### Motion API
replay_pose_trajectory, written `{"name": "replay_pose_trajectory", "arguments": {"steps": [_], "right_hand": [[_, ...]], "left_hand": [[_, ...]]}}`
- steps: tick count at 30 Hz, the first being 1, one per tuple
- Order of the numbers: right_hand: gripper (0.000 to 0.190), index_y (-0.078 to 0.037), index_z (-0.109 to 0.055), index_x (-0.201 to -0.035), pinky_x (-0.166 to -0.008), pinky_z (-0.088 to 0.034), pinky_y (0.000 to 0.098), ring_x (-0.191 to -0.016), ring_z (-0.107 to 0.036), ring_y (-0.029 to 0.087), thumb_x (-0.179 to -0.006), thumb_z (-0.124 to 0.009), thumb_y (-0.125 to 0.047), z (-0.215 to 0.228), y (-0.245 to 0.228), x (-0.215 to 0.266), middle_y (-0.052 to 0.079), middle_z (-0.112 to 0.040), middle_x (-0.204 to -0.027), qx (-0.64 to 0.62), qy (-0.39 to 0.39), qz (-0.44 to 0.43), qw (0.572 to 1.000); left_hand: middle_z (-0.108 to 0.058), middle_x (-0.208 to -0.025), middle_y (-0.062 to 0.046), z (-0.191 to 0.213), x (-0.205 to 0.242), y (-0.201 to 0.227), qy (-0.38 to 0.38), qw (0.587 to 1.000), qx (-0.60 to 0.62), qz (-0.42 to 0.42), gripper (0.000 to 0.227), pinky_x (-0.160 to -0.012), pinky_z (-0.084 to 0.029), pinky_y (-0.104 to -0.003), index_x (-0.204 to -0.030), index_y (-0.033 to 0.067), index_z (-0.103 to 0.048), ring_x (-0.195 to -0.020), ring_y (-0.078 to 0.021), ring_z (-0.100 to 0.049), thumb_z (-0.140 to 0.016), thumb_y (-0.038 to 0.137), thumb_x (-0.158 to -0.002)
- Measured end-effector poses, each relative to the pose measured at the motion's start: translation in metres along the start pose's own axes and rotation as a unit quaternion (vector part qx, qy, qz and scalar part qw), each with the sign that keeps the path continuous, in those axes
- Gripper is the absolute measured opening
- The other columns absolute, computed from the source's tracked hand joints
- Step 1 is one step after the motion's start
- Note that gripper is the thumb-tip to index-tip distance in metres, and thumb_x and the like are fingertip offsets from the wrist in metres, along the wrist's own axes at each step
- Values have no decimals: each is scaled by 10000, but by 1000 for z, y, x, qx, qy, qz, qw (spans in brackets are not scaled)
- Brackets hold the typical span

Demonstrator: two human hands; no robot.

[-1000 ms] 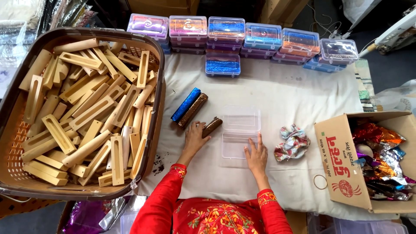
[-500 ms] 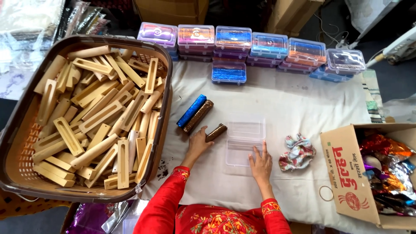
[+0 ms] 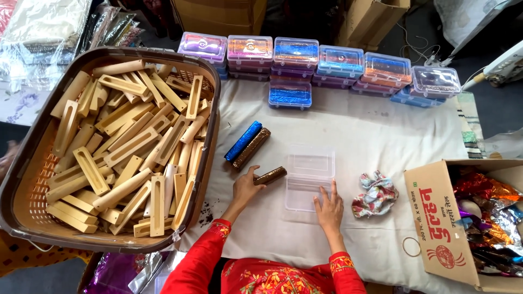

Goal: Packaging decorative rolls or incense sticks into clear plastic containers in a workshop setting.

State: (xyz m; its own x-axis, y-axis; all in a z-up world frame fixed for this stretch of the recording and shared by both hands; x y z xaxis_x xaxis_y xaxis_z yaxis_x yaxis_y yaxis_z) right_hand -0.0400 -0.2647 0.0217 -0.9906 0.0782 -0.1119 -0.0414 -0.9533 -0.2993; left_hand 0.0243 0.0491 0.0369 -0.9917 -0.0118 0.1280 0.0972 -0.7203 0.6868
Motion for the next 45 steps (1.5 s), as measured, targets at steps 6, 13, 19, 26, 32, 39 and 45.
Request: {"name": "replay_pose_trajectory", "arguments": {"steps": [6, 13, 19, 26, 32, 39, 45], "right_hand": [[720, -30, -339, -1567, -1140, -369, 495, -1364, -452, 374, -1013, -518, -452, -17, 12, -2, 83, -249, -1700, -52, 29, 9, 998], [782, -50, -227, -1634, -1229, -202, 468, -1559, -261, 330, -1072, -266, -593, -5, 17, -2, 116, -218, -1698, -226, 5, -19, 974], [815, -151, -315, -1633, -1278, -86, 477, -1606, -93, 283, -1041, -95, -666, -10, 39, -2, 119, -139, -1726, -433, 14, -56, 900], [811, -96, -212, -1634, -1273, -109, 441, -1595, -102, 236, -1042, -171, -649, 4, 30, -4, 69, -183, -1717, -494, -22, -102, 863], [732, -77, -134, -1622, -1272, -149, 429, -1588, -175, 232, -1069, -351, -505, -6, 34, -3, 43, -269, -1700, -519, -18, -92, 850], [895, -129, -186, -1625, -1265, -227, 417, -1577, -274, 256, -866, -603, 97, 17, 31, -1, 43, -335, -1686, -458, -34, -52, 887], [951, -158, -177, -1612, -1244, -287, 404, -1551, -290, 256, -825, -622, 135, 26, 24, -2, 28, -323, -1674, -403, -40, -53, 913]], "left_hand": [[-777, -1044, -38, 17, 10, 20, -15, 997, 81, -9, 647, -803, -578, -366, -1280, 229, -669, -939, -224, -756, -899, 289, -678], [-769, -987, -67, 9, 22, 106, -39, 989, 67, -127, 420, -801, -550, -405, -1111, 175, -779, -926, -283, -703, -885, 227, -708], [-772, -1002, -55, -53, 9, 128, -36, 962, 62, -262, 413, -818, -554, -420, -1075, 146, -757, -967, -288, -687, -870, 183, -680], [-753, -920, -67, -96, -4, 124, -56, 960, -28, -274, 409, -775, -556, -429, -1066, 137, -758, -940, -282, -689, -869, 127, -673], [-739, -910, -82, -102, -17, 116, -56, 961, 1, -271, 408, -811, -544, -431, -1057, 139, -763, -920, -291, -683, -871, 108, -664], [-763, -918, -48, -87, -16, 127, -22, 931, -63, -358, 416, -911, -440, -408, -1089, 98, -755, -996, -235, -653, -848, 93, -683], [-773, -1064, -21, -91, -13, 124, 25, 920, -71, -386, 310, -900, -454, -386, -1097, 93, -735, -976, -209, -654, -764, 50, -791]]}}
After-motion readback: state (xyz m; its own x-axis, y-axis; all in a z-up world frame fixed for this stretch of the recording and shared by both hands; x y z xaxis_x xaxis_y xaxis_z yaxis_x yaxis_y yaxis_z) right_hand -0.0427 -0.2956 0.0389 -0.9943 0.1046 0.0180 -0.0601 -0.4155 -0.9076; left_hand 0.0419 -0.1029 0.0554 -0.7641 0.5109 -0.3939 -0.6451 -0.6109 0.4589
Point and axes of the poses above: each hand's wrist, its own x-axis away from the middle knuckle, its own z-axis out of the back of the hand, y = z × x, the point moved 2 cm from there along -x, towards the middle knuckle
